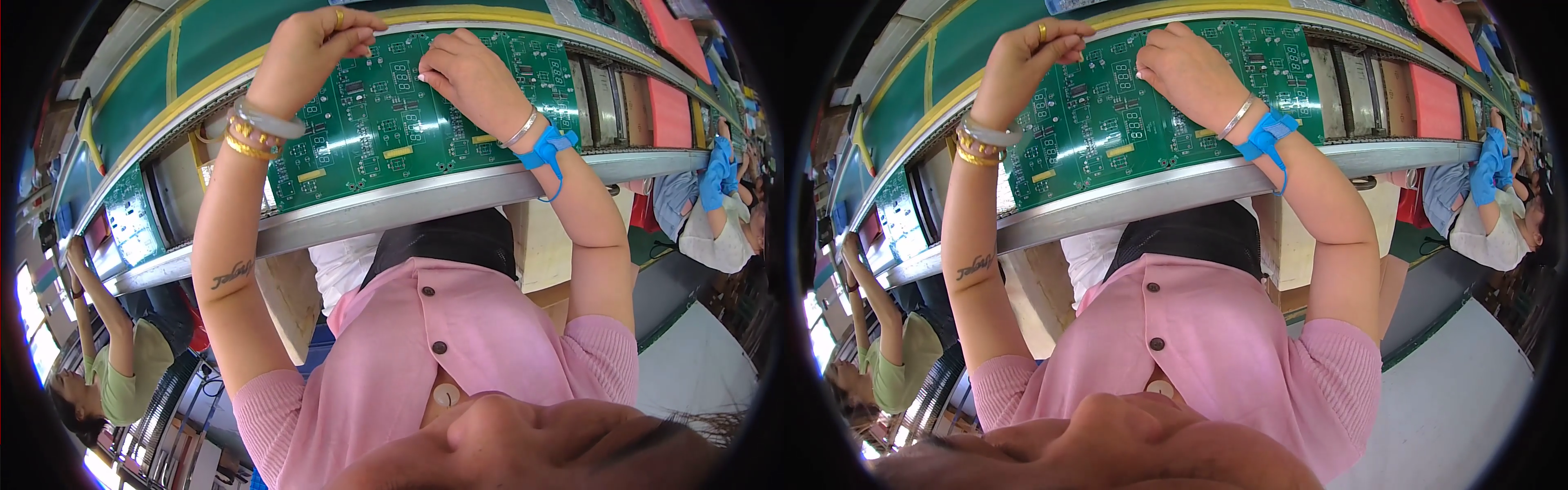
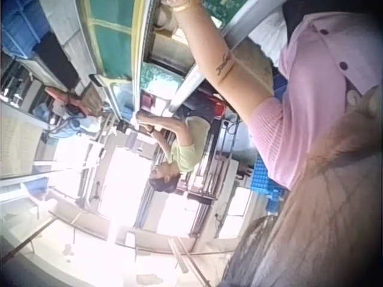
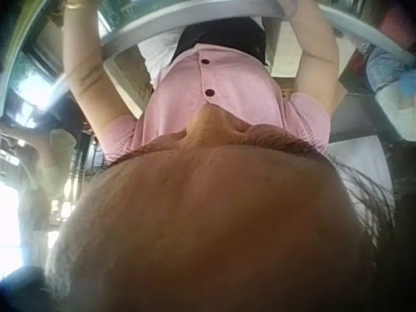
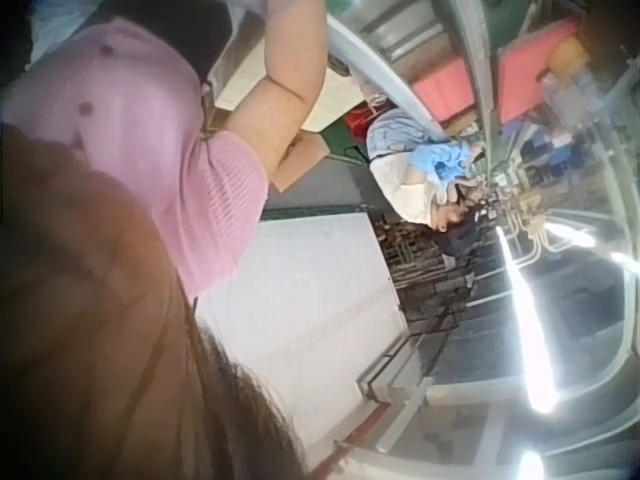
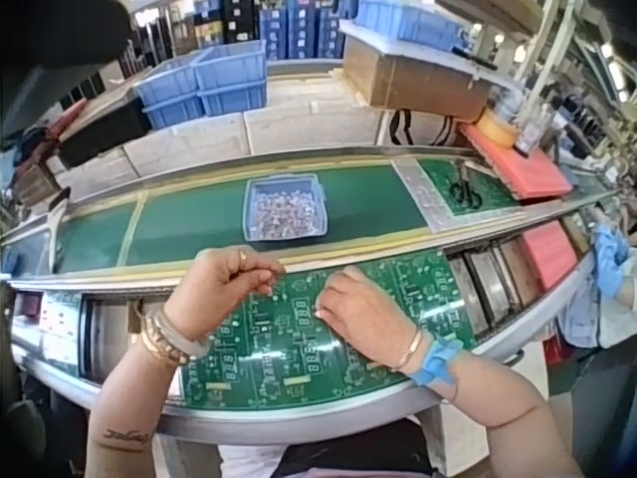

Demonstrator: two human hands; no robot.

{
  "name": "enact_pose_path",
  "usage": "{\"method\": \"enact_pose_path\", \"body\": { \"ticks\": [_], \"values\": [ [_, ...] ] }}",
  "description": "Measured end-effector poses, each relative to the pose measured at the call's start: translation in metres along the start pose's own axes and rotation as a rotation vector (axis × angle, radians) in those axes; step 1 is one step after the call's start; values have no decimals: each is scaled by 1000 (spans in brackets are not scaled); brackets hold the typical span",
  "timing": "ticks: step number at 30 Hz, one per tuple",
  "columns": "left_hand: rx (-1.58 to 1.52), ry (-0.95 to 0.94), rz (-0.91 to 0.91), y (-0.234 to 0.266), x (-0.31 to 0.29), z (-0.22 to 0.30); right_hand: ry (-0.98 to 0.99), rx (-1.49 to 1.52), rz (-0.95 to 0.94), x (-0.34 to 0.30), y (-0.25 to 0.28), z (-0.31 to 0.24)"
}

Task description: The person assembles electronic components onto a printed circuit board by hand, taking components from a container and placing them onto the board on a conveyor belt.

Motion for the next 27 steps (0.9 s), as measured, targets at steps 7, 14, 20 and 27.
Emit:
{"method": "enact_pose_path", "body": {
  "ticks": [7, 14, 20, 27],
  "values": [
    [155, -214, 75, -10, -25, -9, 3, -77, 5, 2, -2, -3],
    [24, -12, 52, -7, -36, -11, 23, -193, 14, 7, -5, -12],
    [-93, 207, 30, 2, -49, -14, 73, -137, -96, 29, 14, -5],
    [209, -87, 24, -25, -34, -6, 118, -600, 72, 116, 7, 32]
  ]
}}
Point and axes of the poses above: each hand's wrist, its own x-axis towards the middle knuckle, its own y-axis out of the back of the hand, z = x × y, the point moved 1 cm from there along x, towards the middle knuckle, and after that the axes turned 3 degrees about x, right-handed, at the moved point
